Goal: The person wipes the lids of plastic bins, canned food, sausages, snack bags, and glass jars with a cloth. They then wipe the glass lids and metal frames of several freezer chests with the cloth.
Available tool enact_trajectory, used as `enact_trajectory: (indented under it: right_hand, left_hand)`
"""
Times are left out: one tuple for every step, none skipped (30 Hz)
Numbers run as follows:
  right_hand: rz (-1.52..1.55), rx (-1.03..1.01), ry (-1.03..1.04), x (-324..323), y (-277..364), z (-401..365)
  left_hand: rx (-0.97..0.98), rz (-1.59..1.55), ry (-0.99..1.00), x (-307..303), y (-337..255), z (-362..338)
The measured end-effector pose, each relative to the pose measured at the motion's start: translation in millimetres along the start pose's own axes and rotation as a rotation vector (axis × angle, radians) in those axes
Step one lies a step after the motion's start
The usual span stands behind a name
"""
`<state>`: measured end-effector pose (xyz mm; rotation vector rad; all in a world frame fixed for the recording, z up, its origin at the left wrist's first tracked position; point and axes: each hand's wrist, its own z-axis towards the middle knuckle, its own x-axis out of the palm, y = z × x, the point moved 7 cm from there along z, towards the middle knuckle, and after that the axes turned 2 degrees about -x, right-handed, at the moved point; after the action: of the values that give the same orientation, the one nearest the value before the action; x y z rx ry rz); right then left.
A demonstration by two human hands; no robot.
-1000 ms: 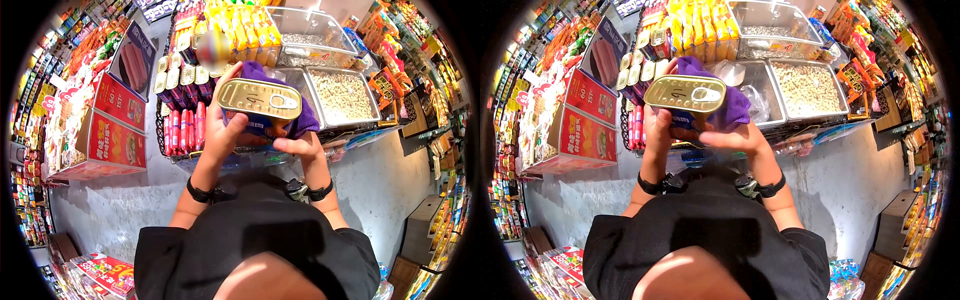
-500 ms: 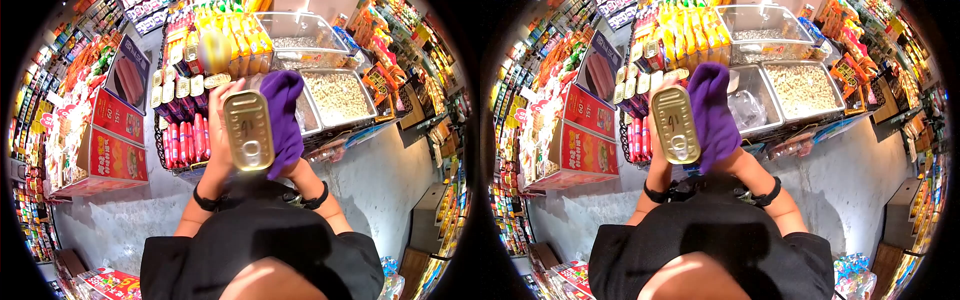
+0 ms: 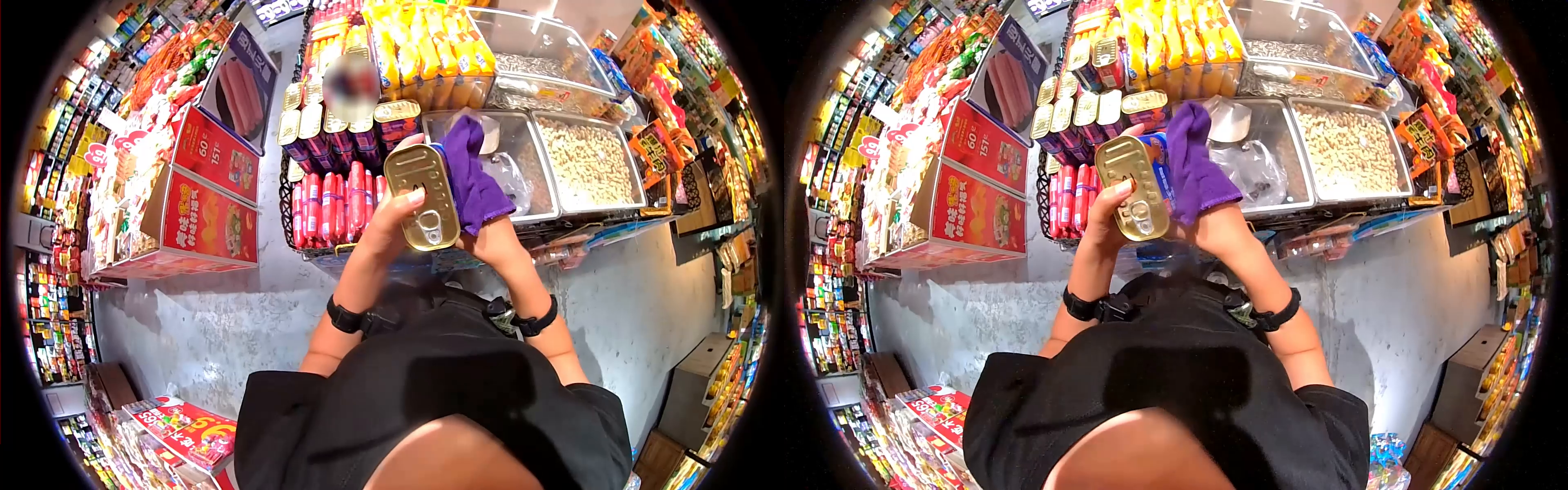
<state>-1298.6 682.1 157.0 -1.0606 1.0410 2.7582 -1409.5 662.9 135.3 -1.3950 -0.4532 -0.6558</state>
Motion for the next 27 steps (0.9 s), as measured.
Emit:
enact_trajectory:
  right_hand:
    - [0.041,0.060,-0.008,2,0,6]
    - [0.079,0.120,-0.012,5,-1,11]
    - [0.103,0.168,0.027,11,-4,15]
    - [0.058,0.264,0.107,18,-11,14]
    - [0.057,0.281,0.080,21,-12,17]
    - [0.058,0.296,0.051,26,-14,20]
    - [0.003,0.293,0.094,32,-16,21]
    - [-0.051,0.290,0.132,40,-19,22]
    - [-0.088,0.174,0.090,44,-14,29]
    - [-0.090,0.171,0.093,50,-16,34]
    - [-0.072,0.233,0.126,56,-22,38]
    - [-0.057,0.293,0.160,64,-29,42]
    - [-0.024,0.310,0.114,70,-35,47]
    - [-0.032,0.303,0.124,75,-37,55]
    - [0.008,0.307,0.129,80,-37,65]
    - [0.048,0.312,0.136,85,-37,77]
    - [0.072,0.325,0.163,92,-38,88]
    - [0.023,0.295,0.164,100,-43,96]
    - [-0.021,0.217,0.158,109,-44,106]
    - [-0.062,0.136,0.149,118,-46,115]
    - [-0.141,0.137,0.179,135,-66,118]
    - [-0.156,0.092,0.187,146,-72,127]
    - [-0.182,0.081,0.188,155,-77,136]
    - [-0.208,0.073,0.187,164,-82,144]
    - [-0.196,0.082,0.204,175,-91,152]
    - [-0.187,0.083,0.200,181,-95,156]
    - [-0.219,0.119,0.232,188,-101,157]
  left_hand:
    - [-0.046,0.053,-0.071,-10,4,0]
    - [-0.090,0.103,-0.144,-20,8,0]
    - [-0.095,0.089,-0.201,-31,11,2]
    - [-0.068,0.044,-0.242,-39,13,5]
    - [-0.046,0.045,-0.298,-51,18,5]
    - [-0.024,0.048,-0.353,-59,16,5]
    - [0.022,0.132,-0.342,-62,9,5]
    - [0.066,0.220,-0.327,-64,1,5]
    - [0.039,0.209,-0.364,-71,-2,6]
    - [-0.011,0.192,-0.333,-78,-2,8]
    - [-0.014,0.153,-0.358,-89,1,11]
    - [-0.016,0.114,-0.382,-96,1,14]
    - [-0.008,0.160,-0.367,-100,-1,18]
    - [0.045,0.198,-0.381,-102,-6,21]
    - [0.131,0.444,-0.402,-111,-15,25]
    - [0.214,0.688,-0.424,-117,-26,29]
    - [0.249,0.620,-0.398,-125,-29,34]
    - [0.250,0.538,-0.402,-134,-34,38]
    - [0.238,0.551,-0.432,-150,-37,43]
    - [0.226,0.568,-0.461,-167,-41,48]
    - [0.232,0.558,-0.477,-177,-49,54]
    - [0.204,0.492,-0.479,-176,-62,60]
    - [0.150,0.411,-0.541,-190,-64,66]
    - [0.094,0.331,-0.601,-204,-64,71]
    - [0.155,0.367,-0.567,-205,-74,76]
    - [0.143,0.364,-0.563,-215,-74,81]
    - [0.142,0.370,-0.533,-225,-72,87]
